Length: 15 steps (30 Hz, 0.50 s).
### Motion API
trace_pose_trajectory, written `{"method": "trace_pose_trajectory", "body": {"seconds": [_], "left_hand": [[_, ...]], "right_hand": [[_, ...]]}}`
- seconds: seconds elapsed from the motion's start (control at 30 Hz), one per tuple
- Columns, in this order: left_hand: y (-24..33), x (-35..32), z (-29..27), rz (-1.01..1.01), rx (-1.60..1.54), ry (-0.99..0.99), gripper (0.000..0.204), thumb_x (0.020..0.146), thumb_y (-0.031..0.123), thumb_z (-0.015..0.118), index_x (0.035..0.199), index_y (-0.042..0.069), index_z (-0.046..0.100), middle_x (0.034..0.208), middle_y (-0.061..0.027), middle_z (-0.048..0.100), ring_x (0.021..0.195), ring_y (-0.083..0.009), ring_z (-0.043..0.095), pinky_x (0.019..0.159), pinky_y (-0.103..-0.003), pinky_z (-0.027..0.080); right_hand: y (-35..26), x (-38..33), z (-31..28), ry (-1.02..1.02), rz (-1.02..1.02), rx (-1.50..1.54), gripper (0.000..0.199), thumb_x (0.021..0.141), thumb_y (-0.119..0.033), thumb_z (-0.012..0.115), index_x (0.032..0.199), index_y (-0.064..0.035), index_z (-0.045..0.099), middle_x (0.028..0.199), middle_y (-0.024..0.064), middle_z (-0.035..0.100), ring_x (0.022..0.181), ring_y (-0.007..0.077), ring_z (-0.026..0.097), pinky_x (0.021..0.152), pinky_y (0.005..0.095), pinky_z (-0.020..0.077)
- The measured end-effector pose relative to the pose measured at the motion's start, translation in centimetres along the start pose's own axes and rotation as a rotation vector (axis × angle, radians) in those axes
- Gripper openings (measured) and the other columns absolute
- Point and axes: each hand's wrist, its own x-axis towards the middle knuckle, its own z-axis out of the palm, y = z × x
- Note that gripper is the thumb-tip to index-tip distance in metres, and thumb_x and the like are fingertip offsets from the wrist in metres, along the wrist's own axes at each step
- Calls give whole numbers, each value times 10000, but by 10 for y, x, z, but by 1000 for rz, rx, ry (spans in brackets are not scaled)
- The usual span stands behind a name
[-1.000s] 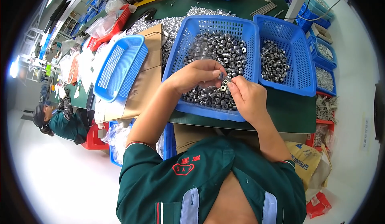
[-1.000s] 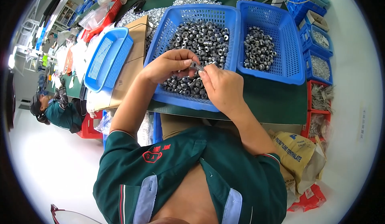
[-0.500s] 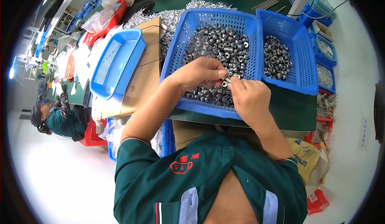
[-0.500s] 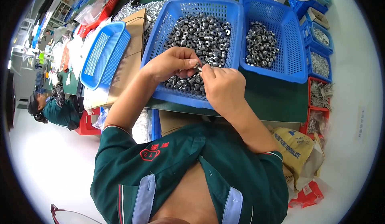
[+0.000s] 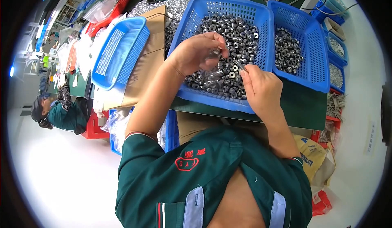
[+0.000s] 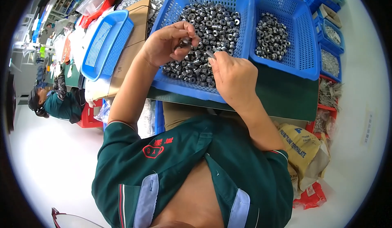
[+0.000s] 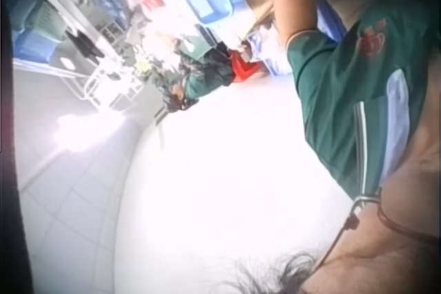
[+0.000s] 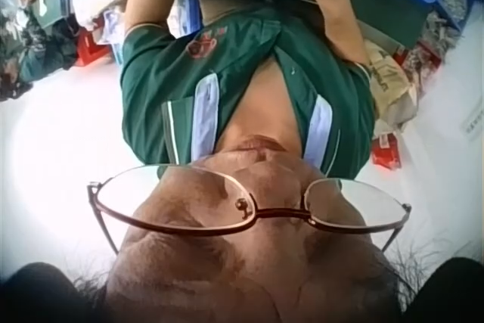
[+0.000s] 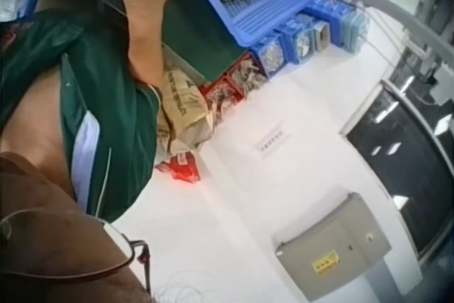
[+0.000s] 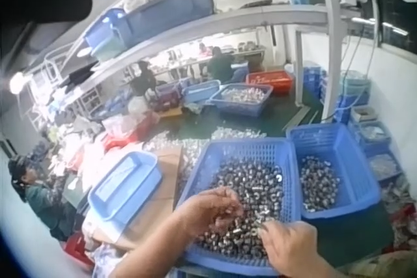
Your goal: Sorting and inspecting small metal components into plastic baskets.
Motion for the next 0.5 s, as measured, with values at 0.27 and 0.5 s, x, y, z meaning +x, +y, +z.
{"method": "trace_pose_trajectory", "body": {"seconds": [0.27, 0.5], "left_hand": [[-12, -5, 3, -36, 1705, 101, 288, 671, 174, 738, 950, 126, 688, 787, -92, 668, 750, -248, 653, 673, -366, 501], [-16, -4, 18, -106, 1918, 143, 281, 664, 185, 725, 940, 149, 692, 820, -78, 686, 818, -283, 666, 698, -396, 514]], "right_hand": [[3, -2, 1, 8, 11, 29, 146, 862, -177, 647, 802, -87, 549, 550, 83, 524, 501, 274, 551, 474, 394, 403], [5, -2, 1, -5, 4, 20, 143, 865, -189, 643, 812, -90, 554, 558, 78, 532, 506, 270, 557, 477, 391, 404]]}}
